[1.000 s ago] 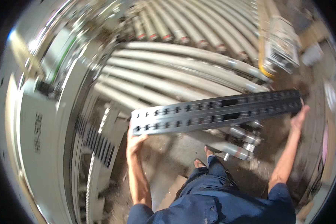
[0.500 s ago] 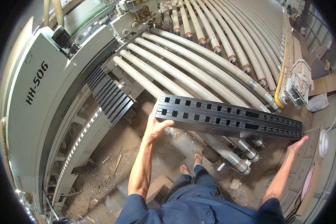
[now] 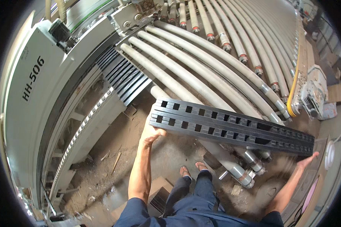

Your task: The person picks up black rectangular panels from a roller conveyor, turns them over, and stacks them on a growing pile. The person repeats this process for several panels, handling each one individually.

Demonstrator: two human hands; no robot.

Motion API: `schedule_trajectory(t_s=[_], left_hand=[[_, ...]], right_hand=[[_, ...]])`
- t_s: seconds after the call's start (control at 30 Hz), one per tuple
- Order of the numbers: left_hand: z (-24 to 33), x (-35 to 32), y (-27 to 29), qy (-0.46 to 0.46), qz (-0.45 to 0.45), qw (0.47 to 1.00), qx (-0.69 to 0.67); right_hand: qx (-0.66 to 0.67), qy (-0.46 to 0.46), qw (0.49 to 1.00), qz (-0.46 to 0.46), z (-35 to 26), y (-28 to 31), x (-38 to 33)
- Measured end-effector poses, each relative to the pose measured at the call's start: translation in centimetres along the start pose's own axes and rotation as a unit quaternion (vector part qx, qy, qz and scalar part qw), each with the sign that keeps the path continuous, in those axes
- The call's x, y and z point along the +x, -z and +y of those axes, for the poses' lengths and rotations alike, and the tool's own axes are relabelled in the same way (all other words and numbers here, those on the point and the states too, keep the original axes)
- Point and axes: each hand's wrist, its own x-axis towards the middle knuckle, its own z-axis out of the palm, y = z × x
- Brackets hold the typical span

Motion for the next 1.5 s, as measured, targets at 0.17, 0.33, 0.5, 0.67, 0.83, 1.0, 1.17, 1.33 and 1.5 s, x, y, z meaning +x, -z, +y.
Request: schedule_trajectory(t_s=[0.17,0.33,0.5,0.67,0.83,1.0,1.17,1.33,1.5], left_hand=[[-1.7,0.5,0.2,-0.036,0.025,0.999,0.005],[2.4,1.3,-2.4,-0.106,0.032,0.994,-0.003],[3.3,-5.9,-2.4,-0.134,0.100,0.979,0.119],[4.5,-24.7,-2.9,-0.105,0.226,0.969,0.003],[4.6,-45.5,-9.4,-0.080,0.449,0.888,-0.058],[2.9,-63.6,-22.3,-0.129,0.640,0.751,-0.101],[5.2,-75.1,-38.6,-0.103,0.810,0.566,-0.114],[9.1,-80.2,-49.8,-0.024,0.911,0.402,-0.090],[9.6,-84.7,-55.8,0.029,0.987,0.129,-0.088]], right_hand=[[-0.012,-0.004,0.999,-0.035,0.3,0.8,0.1],[-0.104,0.075,0.992,0.007,0.2,-3.7,-0.8],[-0.212,0.131,0.964,-0.098,3.7,-9.9,-2.9],[-0.245,0.115,0.933,-0.236,7.8,-16.8,-7.4],[-0.245,0.044,0.881,-0.402,10.9,-22.6,-13.2],[-0.234,-0.122,0.777,-0.571,13.6,-26.7,-20.3],[-0.332,-0.435,0.448,-0.707,18.1,-28.6,-35.7],[-0.338,-0.372,0.378,-0.778,18.9,-22.2,-56.2],[-0.365,-0.345,0.244,-0.829,21.9,-16.9,-73.7]])
